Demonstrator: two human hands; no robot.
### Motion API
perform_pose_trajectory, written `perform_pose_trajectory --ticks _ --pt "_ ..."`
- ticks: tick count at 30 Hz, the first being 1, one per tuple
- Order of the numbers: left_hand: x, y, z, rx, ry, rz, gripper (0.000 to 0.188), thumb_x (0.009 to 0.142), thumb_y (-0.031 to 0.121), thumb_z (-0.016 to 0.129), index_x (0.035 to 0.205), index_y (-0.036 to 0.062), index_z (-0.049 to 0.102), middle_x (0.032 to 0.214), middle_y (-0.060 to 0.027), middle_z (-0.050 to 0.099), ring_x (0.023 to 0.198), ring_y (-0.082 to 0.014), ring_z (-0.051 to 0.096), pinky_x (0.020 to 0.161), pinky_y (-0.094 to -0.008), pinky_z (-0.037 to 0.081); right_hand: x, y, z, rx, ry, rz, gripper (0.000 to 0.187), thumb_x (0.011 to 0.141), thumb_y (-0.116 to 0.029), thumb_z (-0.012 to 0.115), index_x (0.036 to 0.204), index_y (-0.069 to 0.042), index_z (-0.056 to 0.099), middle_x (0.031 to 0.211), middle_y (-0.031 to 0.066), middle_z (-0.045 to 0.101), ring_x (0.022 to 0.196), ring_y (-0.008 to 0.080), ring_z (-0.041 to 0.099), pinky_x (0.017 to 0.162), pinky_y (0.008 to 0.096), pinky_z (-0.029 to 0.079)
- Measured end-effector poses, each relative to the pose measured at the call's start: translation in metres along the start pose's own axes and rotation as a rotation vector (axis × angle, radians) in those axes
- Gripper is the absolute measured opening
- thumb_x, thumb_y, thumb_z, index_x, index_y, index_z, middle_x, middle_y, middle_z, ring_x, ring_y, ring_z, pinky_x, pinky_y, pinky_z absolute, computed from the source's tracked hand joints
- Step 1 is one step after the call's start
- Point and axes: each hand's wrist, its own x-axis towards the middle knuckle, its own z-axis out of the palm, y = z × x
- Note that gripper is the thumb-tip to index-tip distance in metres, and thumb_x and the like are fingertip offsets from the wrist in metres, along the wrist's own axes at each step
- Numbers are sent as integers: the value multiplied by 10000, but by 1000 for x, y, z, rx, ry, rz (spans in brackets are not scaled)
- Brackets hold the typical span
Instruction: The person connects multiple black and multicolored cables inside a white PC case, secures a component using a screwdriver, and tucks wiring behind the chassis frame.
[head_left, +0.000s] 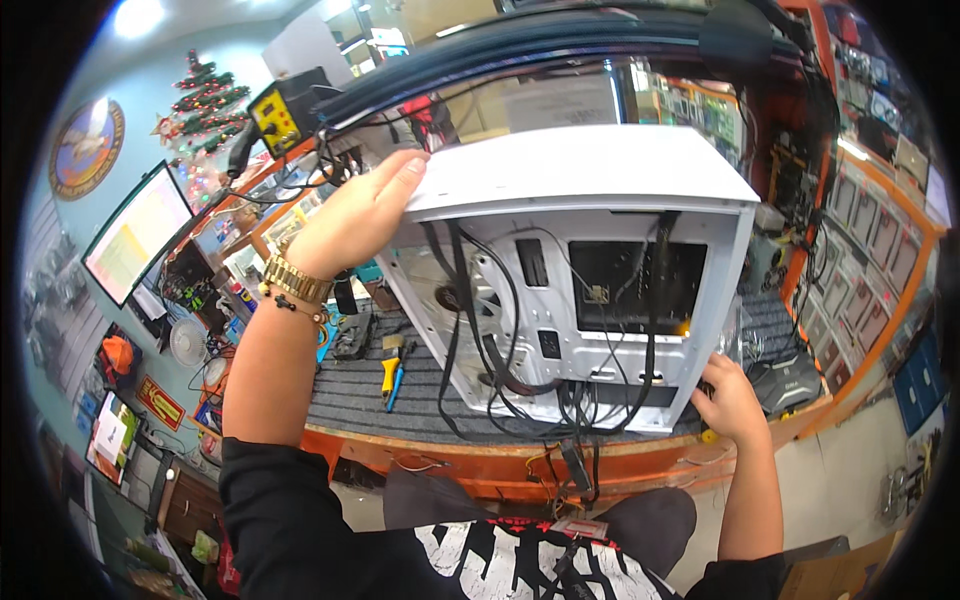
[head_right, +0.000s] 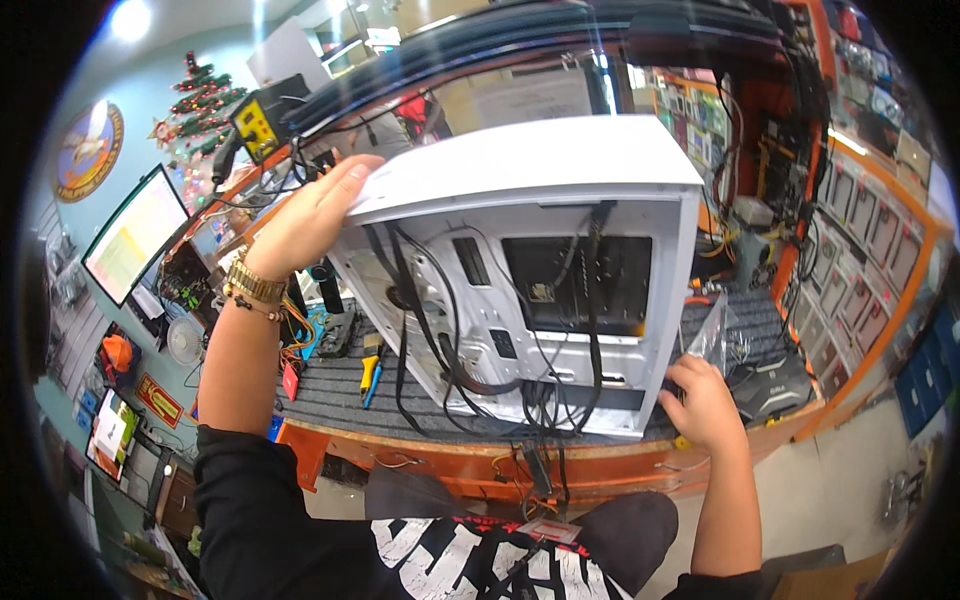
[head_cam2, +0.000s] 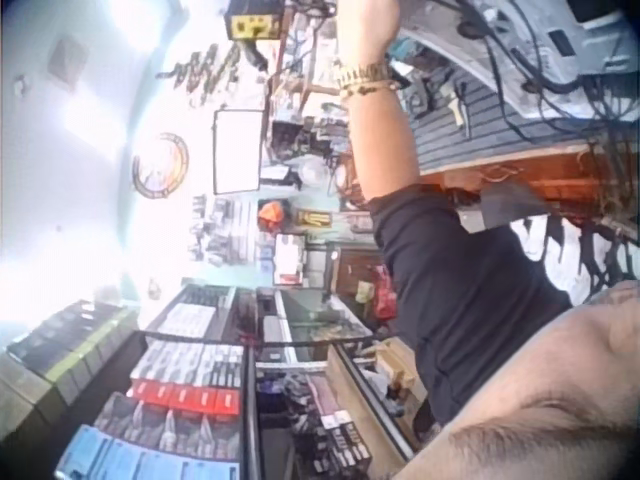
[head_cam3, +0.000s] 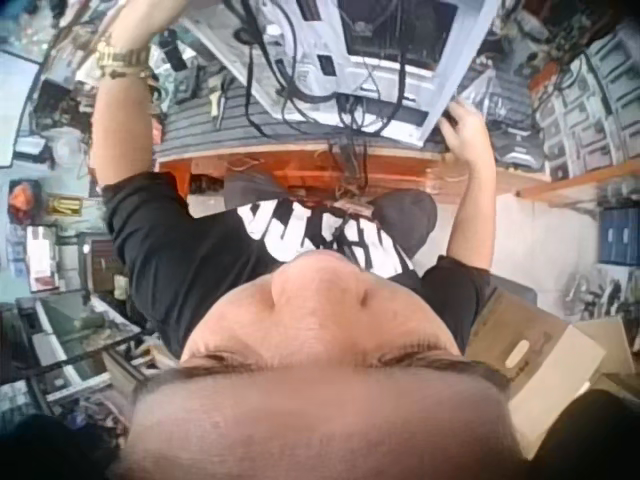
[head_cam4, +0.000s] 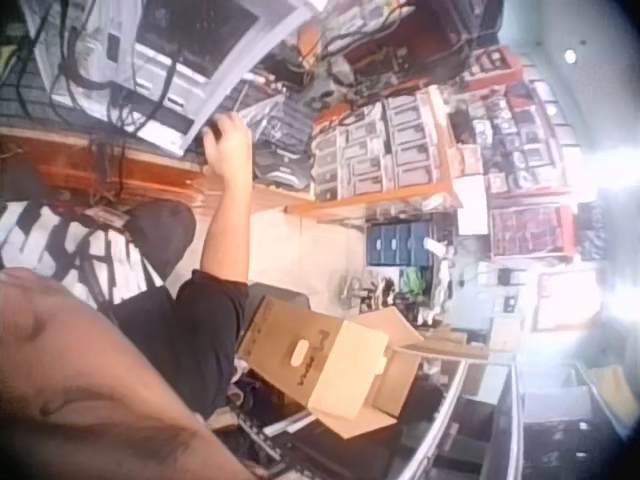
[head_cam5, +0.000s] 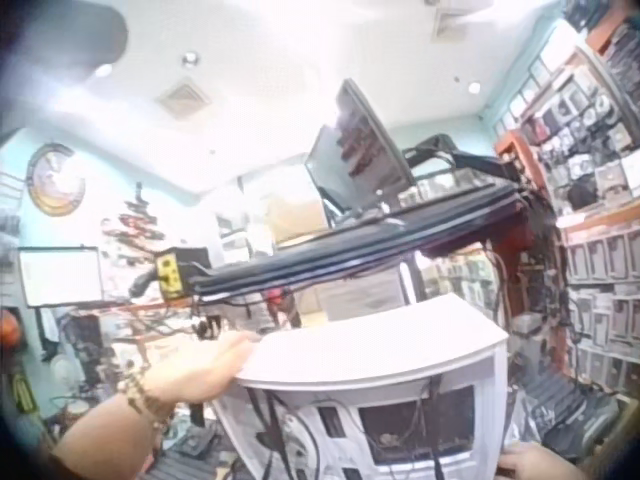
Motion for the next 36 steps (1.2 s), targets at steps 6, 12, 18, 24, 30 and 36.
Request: perform_pose_trajectory --ticks 6,12,18,24,30,36 --pt "-26 0 -19 -57 -11 312 331 1082 247 576 1290 12 682 1315 -153 714 1262 -273 656 1095 -394 487 5 9 -26 23 381 122 253 852 -28 753 1093 26 697 1014 143 647 894 297 650 833 390 530" --pt "-34 1 -24 9 59 265 314 915 104 818 1192 -2 713 1234 -158 775 1201 -274 728 1071 -397 542 -4 68 -31 -78 578 217 180 945 -44 702 1112 24 695 1017 134 646 896 272 647 799 358 517" --pt "-32 -12 -16 -93 97 237 274 891 80 845 1128 -18 747 1207 -177 788 1149 -239 747 1036 -374 567 -11 87 -15 -86 657 311 219 970 -99 709 1156 16 702 1047 120 657 926 250 623 859 353 507" --pt "-33 -11 -16 -67 138 343 257 882 67 850 1108 -12 759 1186 -140 802 1123 -207 755 1005 -367 575 -14 96 -15 -70 615 372 250 980 -124 716 1185 18 700 1067 106 651 914 231 594 856 348 496" --pt "-30 -21 -7 -52 234 373 279 883 162 869 1115 42 771 1051 -89 815 927 -196 783 864 -301 592 -14 98 -15 -78 575 405 287 981 -154 725 1212 13 703 1130 122 667 995 252 626 900 356 502" --pt "-33 -23 -7 -167 116 255 338 932 -11 786 1258 -29 699 1254 -99 754 1177 -170 710 1094 -343 543 -13 108 -14 -58 557 406 306 982 -188 738 1223 -2 716 1127 106 680 1002 231 628 911 353 504"
